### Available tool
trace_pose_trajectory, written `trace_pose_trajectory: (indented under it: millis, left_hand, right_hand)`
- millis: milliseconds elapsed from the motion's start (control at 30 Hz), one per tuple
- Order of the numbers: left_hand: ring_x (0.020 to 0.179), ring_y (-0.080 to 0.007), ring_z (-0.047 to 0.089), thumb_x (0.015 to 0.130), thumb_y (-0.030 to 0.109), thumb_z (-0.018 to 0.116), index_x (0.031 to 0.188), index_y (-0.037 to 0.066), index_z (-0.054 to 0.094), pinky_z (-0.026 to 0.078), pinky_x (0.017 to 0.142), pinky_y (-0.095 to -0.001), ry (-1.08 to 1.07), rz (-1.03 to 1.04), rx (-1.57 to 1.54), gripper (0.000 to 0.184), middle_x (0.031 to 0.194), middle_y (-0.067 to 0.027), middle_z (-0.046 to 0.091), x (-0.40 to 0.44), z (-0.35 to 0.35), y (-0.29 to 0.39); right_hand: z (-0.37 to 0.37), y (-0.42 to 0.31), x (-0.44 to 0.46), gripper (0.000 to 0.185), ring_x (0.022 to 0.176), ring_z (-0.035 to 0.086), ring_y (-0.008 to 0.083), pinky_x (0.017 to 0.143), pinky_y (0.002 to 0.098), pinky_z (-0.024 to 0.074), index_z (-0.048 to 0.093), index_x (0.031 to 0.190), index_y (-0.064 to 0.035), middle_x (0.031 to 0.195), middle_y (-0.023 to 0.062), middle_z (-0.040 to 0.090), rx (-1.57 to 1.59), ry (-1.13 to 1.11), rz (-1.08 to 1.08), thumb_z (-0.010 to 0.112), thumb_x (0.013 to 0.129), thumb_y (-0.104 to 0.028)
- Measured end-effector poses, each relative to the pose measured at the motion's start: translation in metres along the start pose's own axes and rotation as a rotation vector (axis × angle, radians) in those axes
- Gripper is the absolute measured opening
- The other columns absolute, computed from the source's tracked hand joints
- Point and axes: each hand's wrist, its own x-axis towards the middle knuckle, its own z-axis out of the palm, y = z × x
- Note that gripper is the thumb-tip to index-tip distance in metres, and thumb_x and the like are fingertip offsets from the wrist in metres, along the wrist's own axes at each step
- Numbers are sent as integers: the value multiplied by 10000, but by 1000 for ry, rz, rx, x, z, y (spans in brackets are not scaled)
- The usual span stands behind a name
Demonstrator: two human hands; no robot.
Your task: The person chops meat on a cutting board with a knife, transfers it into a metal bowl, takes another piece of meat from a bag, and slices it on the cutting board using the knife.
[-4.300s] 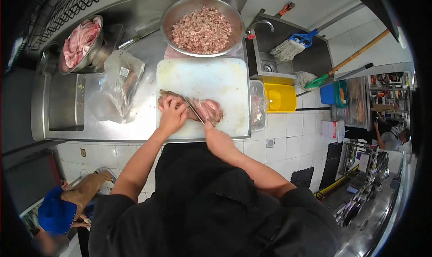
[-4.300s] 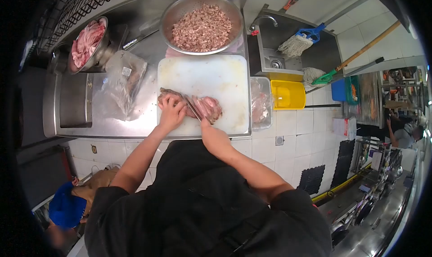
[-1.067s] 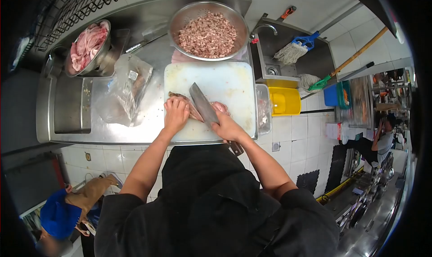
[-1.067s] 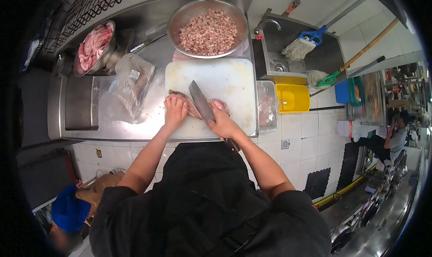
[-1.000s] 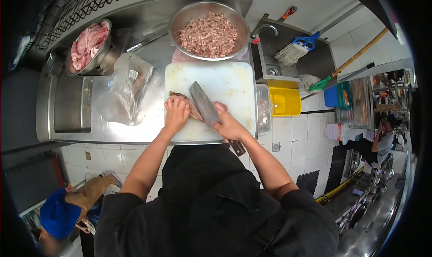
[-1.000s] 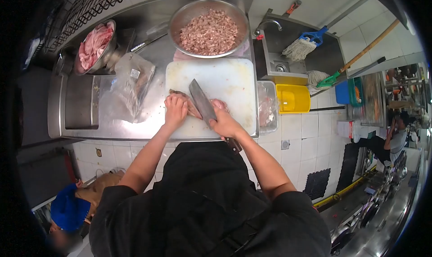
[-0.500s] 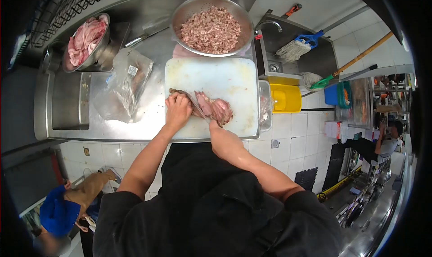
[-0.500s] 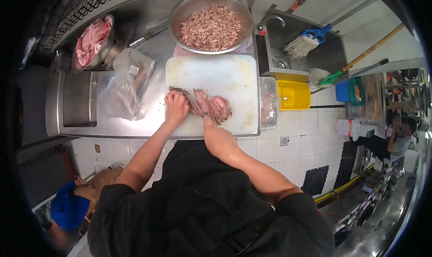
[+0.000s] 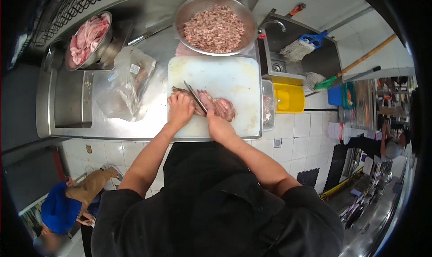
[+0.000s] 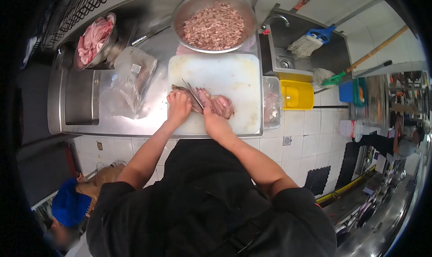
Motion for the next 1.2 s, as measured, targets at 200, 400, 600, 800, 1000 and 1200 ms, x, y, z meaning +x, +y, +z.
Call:
trace_pose_trajectory:
  millis: [200, 400, 600, 800, 1000, 1200]
  left_hand:
    - [1188, -348, 464, 910, 152, 596, 1073, 80, 579, 337, 990, -526, 57, -30, -26, 179, 1173, -101, 560, -3, 5, 0]
    - [1140, -360, 478, 925, 113, 560, 1076, 71, 561, 347, 984, -516, 72, -6, -34, 156, 1152, -137, 543, 1, -1, 2]
    - [1144, -366, 478, 926, 111, 564, 1077, 67, 558, 345, 987, -519, 82, -14, -57, 157, 1161, -144, 532, 0, -1, 3]
    - [1159, -377, 470, 904, 102, 571, 1072, 45, 544, 340, 988, -527, 34, -28, -35, 180, 1172, -161, 520, -1, 0, 2]
    - [1111, -388, 466, 877, 95, 575, 1054, 40, 523, 339, 957, -533, 11, -9, -24, 193, 1151, -165, 517, -3, 0, 1]
    - [1075, -381, 468, 876, 84, 579, 1039, 47, 522, 341, 932, -525, 39, -15, -39, 177, 1127, -160, 526, 1, 0, 0]
  right_hand:
    - [-40, 8, -14, 371, 656, 678, 409, 575, 496, 534, 422, 1242, 89, 866, 295, 654, 236, 40, -102, 556, 938, -76]
    - [-73, 8, -7, 618, 493, 599, 243, 494, 383, 513, 274, 1449, 139, 1168, 267, 458, 487, -198, 31, 565, 959, -103]
    - [-86, -14, -25, 559, 573, 638, 294, 573, 428, 550, 303, 1396, 155, 1144, 324, 575, 367, -193, 58, 544, 955, -91]
    - [-55, -45, -67, 287, 849, 694, 475, 741, 583, 523, 440, 1164, 66, 902, 342, 680, -75, -155, 58, 497, 890, 0]
    - [-17, -41, -8, 217, 894, 695, 488, 786, 595, 528, 455, 1114, 35, 906, 332, 687, -41, -44, 31, 473, 900, 6]
    - [-25, -36, -36, 201, 871, 708, 479, 763, 597, 539, 462, 1113, 34, 909, 322, 695, -56, -56, 36, 471, 918, -19]
